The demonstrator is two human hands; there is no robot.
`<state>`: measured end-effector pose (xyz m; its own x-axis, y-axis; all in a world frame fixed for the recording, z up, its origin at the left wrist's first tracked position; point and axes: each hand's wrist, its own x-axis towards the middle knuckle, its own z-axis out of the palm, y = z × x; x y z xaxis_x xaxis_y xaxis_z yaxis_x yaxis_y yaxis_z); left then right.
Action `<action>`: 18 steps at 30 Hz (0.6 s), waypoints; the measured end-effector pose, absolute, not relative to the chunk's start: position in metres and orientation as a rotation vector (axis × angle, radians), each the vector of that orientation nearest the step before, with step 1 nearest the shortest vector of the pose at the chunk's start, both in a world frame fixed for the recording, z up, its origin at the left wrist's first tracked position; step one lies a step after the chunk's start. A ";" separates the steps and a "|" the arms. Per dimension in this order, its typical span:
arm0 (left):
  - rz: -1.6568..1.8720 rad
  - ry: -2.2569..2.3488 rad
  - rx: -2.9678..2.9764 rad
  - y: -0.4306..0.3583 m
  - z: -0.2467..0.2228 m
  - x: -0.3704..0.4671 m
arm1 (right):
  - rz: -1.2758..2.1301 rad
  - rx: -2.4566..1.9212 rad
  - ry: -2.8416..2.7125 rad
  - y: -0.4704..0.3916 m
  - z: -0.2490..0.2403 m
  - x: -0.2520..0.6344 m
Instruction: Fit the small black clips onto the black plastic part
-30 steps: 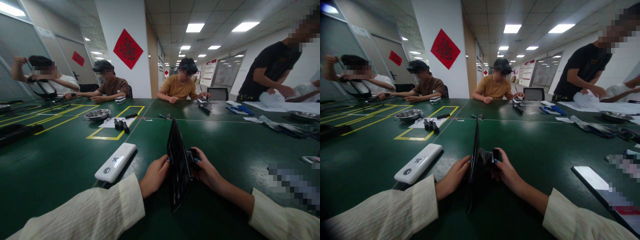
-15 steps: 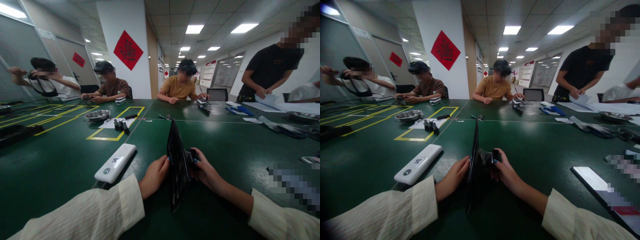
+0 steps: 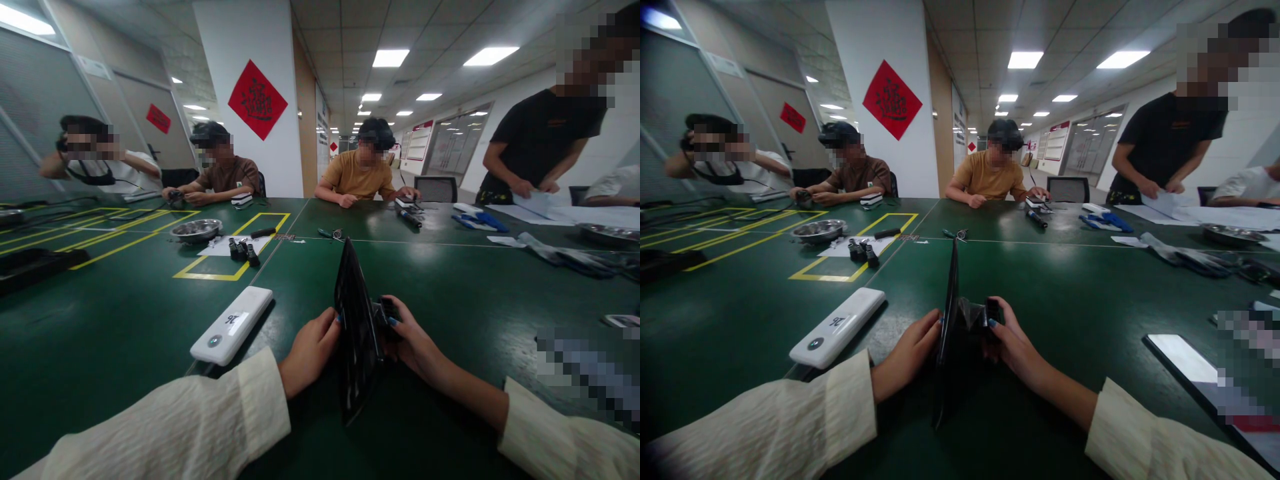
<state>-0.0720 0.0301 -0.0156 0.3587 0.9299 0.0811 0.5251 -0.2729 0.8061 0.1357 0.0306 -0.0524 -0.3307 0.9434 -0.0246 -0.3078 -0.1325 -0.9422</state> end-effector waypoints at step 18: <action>0.771 1.195 1.863 0.032 -0.017 -0.071 | 1.643 -0.876 -1.110 0.029 -0.048 0.134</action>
